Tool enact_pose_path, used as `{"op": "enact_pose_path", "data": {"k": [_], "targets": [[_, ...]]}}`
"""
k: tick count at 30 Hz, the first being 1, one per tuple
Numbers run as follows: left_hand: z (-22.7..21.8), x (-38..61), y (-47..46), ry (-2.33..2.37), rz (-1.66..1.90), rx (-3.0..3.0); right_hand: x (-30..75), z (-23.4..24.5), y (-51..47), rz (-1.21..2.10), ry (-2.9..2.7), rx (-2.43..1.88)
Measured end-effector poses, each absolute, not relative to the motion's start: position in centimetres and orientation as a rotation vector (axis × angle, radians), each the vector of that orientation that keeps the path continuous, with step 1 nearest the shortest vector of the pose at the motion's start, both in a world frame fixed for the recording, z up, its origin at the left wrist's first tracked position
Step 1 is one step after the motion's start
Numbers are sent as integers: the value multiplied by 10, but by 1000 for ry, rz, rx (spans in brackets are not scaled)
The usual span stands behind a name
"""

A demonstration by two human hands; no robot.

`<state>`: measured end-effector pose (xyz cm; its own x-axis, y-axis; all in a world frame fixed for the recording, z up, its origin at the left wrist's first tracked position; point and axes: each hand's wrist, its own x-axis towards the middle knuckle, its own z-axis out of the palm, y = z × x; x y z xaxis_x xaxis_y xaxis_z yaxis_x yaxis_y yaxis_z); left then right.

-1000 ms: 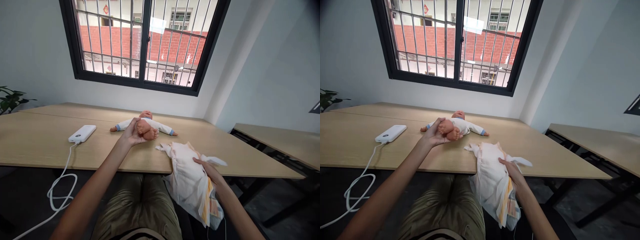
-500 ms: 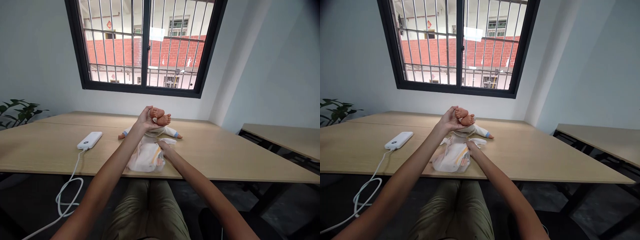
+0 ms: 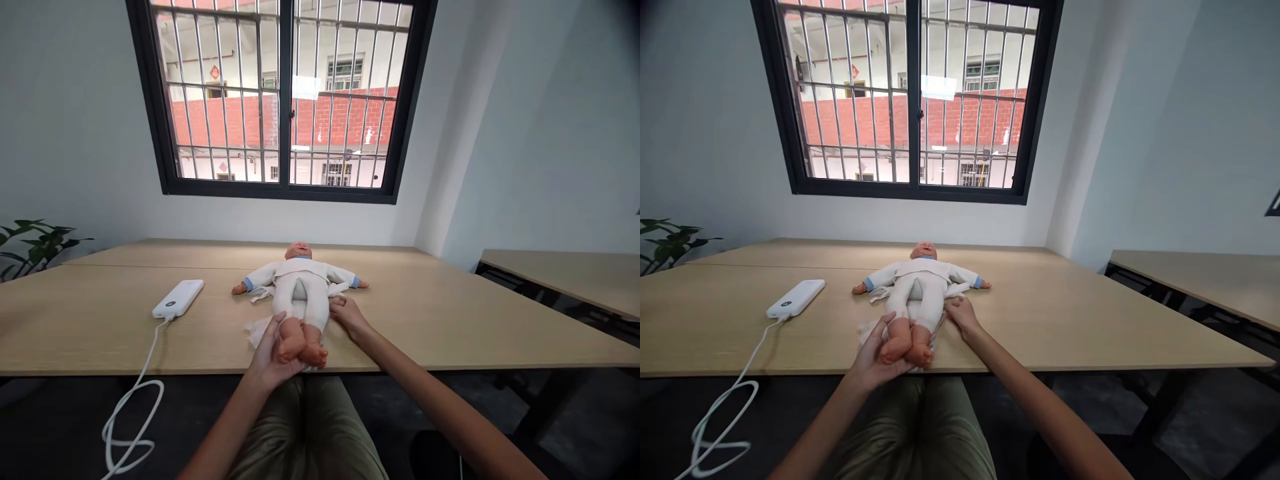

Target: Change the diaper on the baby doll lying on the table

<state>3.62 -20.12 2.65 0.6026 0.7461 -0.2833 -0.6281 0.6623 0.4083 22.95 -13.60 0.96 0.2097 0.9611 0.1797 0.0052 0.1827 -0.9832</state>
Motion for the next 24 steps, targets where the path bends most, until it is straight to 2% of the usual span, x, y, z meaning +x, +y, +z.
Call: {"op": "enact_pose_path", "data": {"k": [3, 6, 11, 16, 19, 24], "targets": [[21, 34, -206, 455, 823, 287, 243, 9, -151, 467, -1276, -1195], [21, 30, -211, 449, 782, 367, 239, 21, -170, 138, -1775, -964], [34, 13, -218, 518, 857, 472, 214, 41, -183, 189, -2332, -798], [33, -18, -201, 705, 1114, 564, 214, 48, -176, 180, -2410, -879], [24, -37, -182, 830, 1231, 843, 225, 54, -170, 148, -2437, -984], [25, -61, -161, 1014, 1196, 1399, 239, 51, -164, -161, -2593, -1225]]}}
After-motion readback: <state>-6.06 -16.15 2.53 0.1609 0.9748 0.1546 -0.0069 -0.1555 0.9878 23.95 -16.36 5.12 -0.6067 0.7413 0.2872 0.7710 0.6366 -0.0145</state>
